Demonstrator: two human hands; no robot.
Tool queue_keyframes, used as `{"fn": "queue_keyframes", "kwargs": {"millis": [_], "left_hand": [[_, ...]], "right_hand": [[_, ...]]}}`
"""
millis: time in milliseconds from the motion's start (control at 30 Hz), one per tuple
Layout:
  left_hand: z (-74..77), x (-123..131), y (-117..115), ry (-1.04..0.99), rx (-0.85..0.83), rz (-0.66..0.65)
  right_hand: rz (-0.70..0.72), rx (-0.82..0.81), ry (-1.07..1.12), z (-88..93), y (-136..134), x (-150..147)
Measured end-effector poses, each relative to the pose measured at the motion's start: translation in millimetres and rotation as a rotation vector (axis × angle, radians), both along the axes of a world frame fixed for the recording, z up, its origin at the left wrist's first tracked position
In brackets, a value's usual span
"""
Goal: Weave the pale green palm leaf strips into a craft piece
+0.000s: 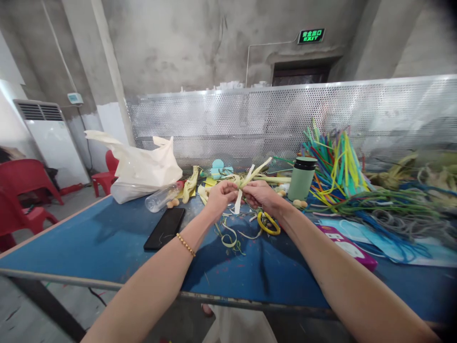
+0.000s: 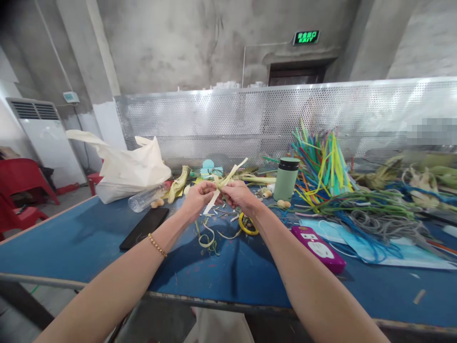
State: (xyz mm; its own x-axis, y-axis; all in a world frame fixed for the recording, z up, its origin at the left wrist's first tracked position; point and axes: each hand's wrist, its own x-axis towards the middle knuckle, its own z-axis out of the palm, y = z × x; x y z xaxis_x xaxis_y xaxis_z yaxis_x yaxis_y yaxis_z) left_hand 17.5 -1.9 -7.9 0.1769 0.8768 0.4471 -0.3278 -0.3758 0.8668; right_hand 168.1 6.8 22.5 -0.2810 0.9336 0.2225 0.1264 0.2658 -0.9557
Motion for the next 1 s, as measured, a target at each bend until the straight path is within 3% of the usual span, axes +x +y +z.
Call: {"fn": "queue_keyframes", "kwargs": {"millis": [167, 300, 367, 467, 667, 800, 1000], "left_hand": [[5.0, -1.3, -4.3, -0.097, -0.084, -0.027], [7.9, -2.7, -5.8, -0.140, -0.118, -0.025], [9.1, -3.1, -7.5, -0.137, -0.129, -0.019], [10.2, -3.6, -10.6, -0.130, -0.128, -0.024], [7.2, -3.6, -7.9, -0.102, -0.118, -0.050], [6.0, -2.9, -5.2, -0.081, -0.134, -0.095], [9.0, -1.0, -8.9, -0.078, -0.158, -0.064]], "right_hand": [[-0.098, 0.122, -0.085, 3.5, -0.4, -0.2], [-0.444, 0.501, -0.292, 14.8, -2.6, 6.9], [-0.514, 0.613, -0.313, 19.9, -4.1, 10.0], [-0.425, 0.600, -0.290, 22.0, -6.4, 9.7], [-0.036, 0.370, -0.106, 15.9, -10.4, 1.9], [0.042, 0.363, -0.086, 15.0, -11.1, 2.9], [0.025, 0.353, -0.104, 18.1, -13.6, 3.3]]}}
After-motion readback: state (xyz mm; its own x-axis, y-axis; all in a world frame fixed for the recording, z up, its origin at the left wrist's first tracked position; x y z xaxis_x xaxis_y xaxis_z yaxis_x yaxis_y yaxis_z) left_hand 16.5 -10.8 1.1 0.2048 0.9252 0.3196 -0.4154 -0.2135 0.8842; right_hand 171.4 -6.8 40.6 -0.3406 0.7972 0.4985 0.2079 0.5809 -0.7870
